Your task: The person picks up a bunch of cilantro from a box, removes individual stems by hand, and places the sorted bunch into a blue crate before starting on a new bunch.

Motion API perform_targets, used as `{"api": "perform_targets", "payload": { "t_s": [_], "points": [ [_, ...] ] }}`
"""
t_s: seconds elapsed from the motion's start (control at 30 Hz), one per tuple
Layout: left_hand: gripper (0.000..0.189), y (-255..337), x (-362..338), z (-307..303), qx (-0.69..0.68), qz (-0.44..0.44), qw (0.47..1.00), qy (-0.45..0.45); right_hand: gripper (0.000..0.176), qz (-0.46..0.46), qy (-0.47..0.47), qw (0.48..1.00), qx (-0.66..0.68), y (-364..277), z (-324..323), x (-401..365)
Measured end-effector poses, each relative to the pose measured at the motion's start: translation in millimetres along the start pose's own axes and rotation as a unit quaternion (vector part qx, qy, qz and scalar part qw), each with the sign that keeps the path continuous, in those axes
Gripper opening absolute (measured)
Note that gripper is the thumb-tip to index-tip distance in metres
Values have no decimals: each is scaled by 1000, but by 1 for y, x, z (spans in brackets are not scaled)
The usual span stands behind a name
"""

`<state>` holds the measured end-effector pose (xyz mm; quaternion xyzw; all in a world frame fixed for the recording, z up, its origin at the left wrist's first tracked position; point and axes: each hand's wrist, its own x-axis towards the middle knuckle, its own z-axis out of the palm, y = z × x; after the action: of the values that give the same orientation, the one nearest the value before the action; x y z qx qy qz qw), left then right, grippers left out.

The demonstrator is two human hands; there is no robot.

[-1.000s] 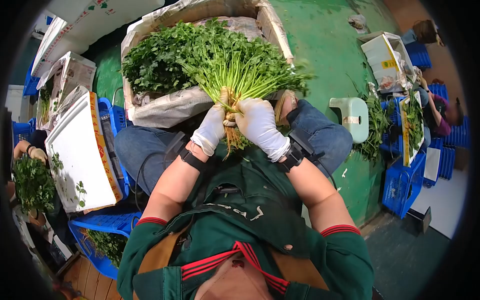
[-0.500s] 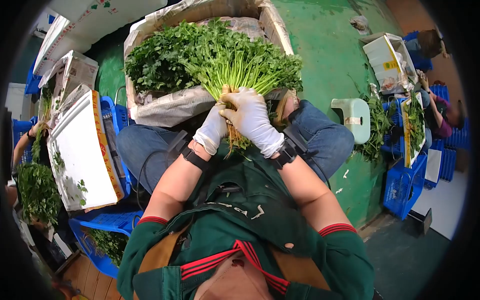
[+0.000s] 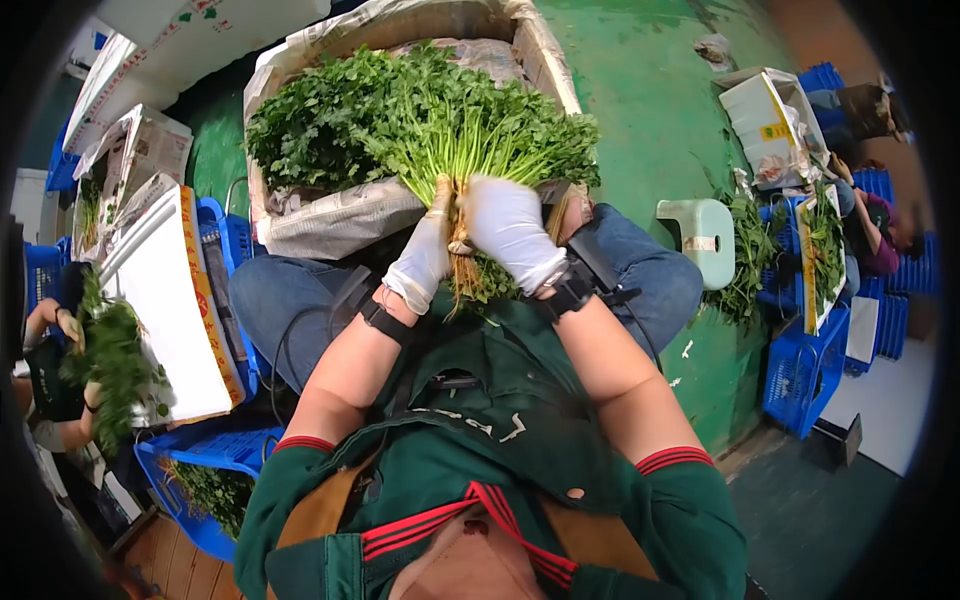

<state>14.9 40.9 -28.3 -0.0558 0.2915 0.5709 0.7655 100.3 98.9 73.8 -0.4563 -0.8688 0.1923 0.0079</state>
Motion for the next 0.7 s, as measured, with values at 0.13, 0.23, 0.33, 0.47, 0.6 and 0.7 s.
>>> {"api": "perform_targets", "payload": {
  "t_s": [0.13,0.23,0.33,0.47,0.6,0.7],
  "points": [
    [42,1,-5,7,12,20,999,28,20,-21,-75,995,-65,1,11,4],
    [44,5,-11,13,12,24,999,26,18,-51,16,999,-4,7,21,1],
    [47,4,-11,12,-15,32,999,18,13,81,-20,954,286,-2,9,-7],
    [44,9,-7,6,-12,-8,999,-29,13,-7,25,825,564,13,-6,-31],
    [31,11,-14,17,37,1,999,8,12,-87,6,676,732,52,3,-65],
    [31,10,-13,16,17,0,1000,22,19,-2,-118,845,521,89,17,-77]
  ]
}}
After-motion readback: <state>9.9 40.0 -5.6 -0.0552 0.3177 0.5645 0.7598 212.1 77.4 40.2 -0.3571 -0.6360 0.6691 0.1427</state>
